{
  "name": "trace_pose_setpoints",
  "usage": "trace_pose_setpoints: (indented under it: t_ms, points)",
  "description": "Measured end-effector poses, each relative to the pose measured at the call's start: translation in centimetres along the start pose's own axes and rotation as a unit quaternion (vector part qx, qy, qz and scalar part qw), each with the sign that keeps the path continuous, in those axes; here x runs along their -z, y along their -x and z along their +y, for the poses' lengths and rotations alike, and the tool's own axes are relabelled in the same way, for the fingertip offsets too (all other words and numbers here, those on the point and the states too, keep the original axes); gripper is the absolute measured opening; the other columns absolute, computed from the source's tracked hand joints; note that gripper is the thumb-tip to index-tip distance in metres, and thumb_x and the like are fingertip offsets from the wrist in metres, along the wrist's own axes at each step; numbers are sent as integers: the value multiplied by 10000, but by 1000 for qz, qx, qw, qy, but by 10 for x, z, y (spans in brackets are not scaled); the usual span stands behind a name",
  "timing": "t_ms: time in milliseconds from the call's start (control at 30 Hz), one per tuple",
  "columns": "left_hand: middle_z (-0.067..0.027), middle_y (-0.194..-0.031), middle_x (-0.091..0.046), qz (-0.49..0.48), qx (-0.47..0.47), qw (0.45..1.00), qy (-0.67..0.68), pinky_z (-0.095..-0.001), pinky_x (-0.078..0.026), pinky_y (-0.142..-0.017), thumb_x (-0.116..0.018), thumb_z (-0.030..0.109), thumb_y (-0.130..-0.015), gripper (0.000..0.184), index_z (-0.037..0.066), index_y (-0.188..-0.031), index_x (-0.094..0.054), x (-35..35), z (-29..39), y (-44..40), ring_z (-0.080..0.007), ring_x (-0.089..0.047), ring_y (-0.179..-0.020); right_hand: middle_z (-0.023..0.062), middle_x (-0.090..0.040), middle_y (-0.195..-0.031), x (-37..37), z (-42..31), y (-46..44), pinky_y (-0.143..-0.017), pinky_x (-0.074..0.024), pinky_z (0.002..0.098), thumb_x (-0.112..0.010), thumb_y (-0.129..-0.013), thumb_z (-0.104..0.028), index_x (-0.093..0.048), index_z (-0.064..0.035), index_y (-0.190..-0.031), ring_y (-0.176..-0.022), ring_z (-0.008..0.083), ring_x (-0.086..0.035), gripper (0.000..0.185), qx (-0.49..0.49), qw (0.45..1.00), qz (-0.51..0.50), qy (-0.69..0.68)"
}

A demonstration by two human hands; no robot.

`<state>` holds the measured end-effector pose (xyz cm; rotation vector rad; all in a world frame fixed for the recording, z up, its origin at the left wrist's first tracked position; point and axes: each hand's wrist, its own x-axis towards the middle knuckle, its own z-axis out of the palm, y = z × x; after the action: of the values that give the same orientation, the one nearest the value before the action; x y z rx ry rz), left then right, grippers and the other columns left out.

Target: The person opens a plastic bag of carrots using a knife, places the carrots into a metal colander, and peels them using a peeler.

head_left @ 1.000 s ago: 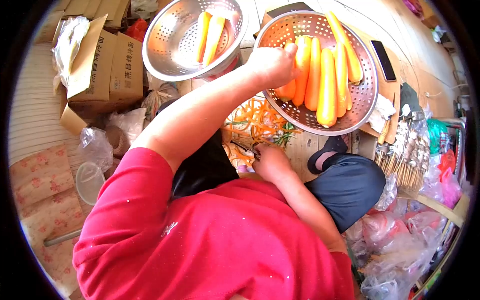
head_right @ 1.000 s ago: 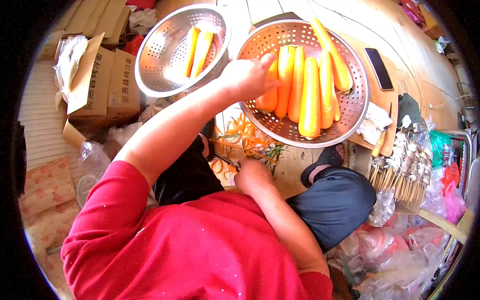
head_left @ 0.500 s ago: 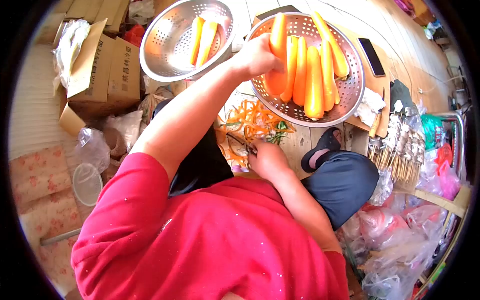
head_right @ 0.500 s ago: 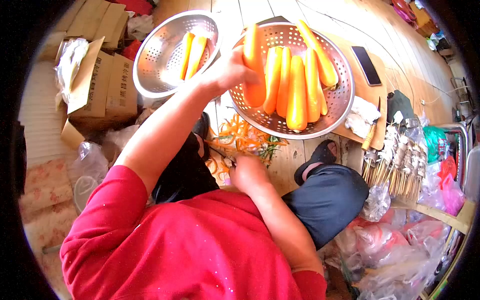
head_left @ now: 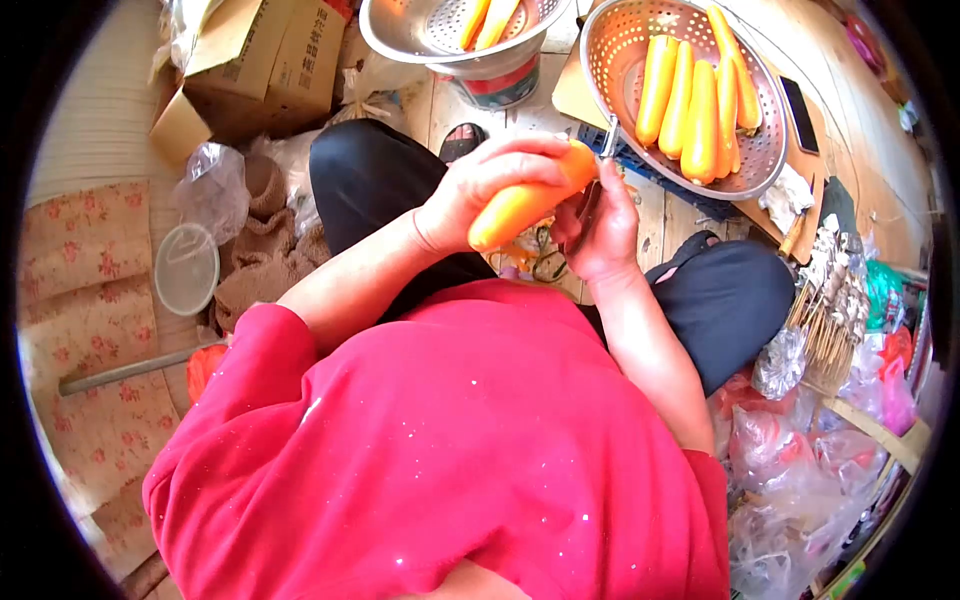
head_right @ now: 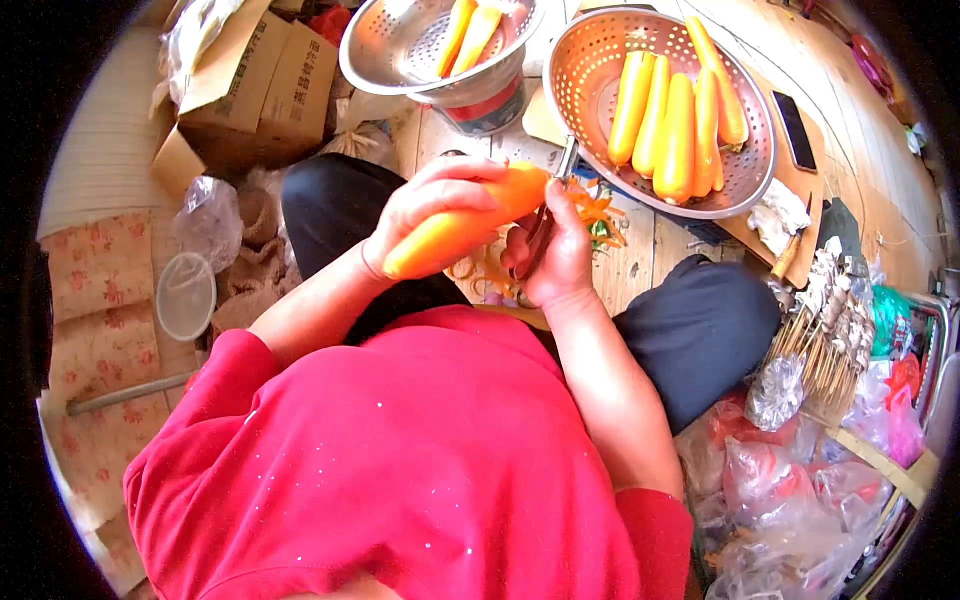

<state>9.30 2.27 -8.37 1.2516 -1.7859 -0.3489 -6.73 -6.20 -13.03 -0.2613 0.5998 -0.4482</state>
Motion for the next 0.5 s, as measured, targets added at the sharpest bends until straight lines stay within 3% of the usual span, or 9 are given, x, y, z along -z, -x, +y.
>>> trace_pose_setpoints:
  t_ms: [67,133,167,200,267,300,333,400,500]
  points:
    - [-144,-1282,-515,-17,39,998,-52,-362,-484,-934,-755,126,-738,568,140,-1261,-534,-2,5,13,-310,-565,-1142,9,-580,-654,5,5,-6,-385,-383,281,-600,-864,-385,-595,-146,-1005,-401,119,-446,277,-5,1000,-5,0]
    - [-154,-1296,-504,-17,114,990,-86,-362,-492,-924,-729,107,-765,646,144,-1347,-449,3,6,19,-300,-576,-1124,-15,-542,-603,7,7,-9,-377,-374,287,-618,-851,-389,-599,-155,-930,-390,112,-433,248,3,999,17,34]
    - [-158,-1302,-498,-5,205,979,11,-340,-512,-884,-669,99,-833,601,124,-1373,-405,3,7,26,-247,-608,-1065,-18,-532,-581,6,7,-11,-366,-381,284,-626,-849,-378,-603,-144,-901,-375,104,-427,240,3,998,25,55]
    - [-149,-1270,-519,82,305,939,137,-318,-530,-837,-603,102,-899,510,90,-1367,-400,-2,3,34,-206,-626,-996,-18,-532,-581,6,6,-12,-366,-381,284,-626,-849,-378,-603,-144,-901,-375,104,-427,240,0,998,21,58]
    - [-124,-1201,-574,150,454,832,282,-295,-510,-843,-555,98,-937,448,69,-1363,-419,-2,1,39,-174,-608,-998,-12,-547,-598,8,8,-14,-350,-391,277,-634,-844,-365,-599,-130,-900,-360,99,-425,244,-4,995,-3,103]
    - [-123,-1132,-609,108,518,785,322,-281,-545,-733,-478,212,-987,375,67,-1332,-460,-1,3,38,-187,-649,-883,16,-585,-640,9,11,-16,-336,-394,254,-632,-857,-364,-604,-103,-938,-361,97,-441,275,-1,994,-9,113]
    - [-123,-1132,-609,114,520,783,322,-281,-545,-733,-478,212,-987,375,67,-1332,-460,-2,4,36,-187,-649,-883,16,-585,-640,9,12,-17,-336,-394,254,-632,-857,-364,-604,-103,-938,-361,97,-441,275,-7,993,-12,116]
    - [-123,-983,-660,57,595,653,465,-304,-501,-449,-357,383,-1004,456,22,-1203,-551,-4,2,32,-220,-647,-638,53,-616,-709,4,11,-16,-328,-385,239,-626,-878,-367,-597,-79,-1022,-373,93,-458,323,36,969,-18,245]
    - [-164,-808,-641,90,592,593,538,-362,-522,-524,-436,358,-929,428,-25,-1050,-584,-10,-22,38,-274,-622,-571,62,-622,-805,0,8,-14,-347,-379,229,-615,-897,-368,-573,-81,-1103,-383,90,-451,356,77,929,4,362]
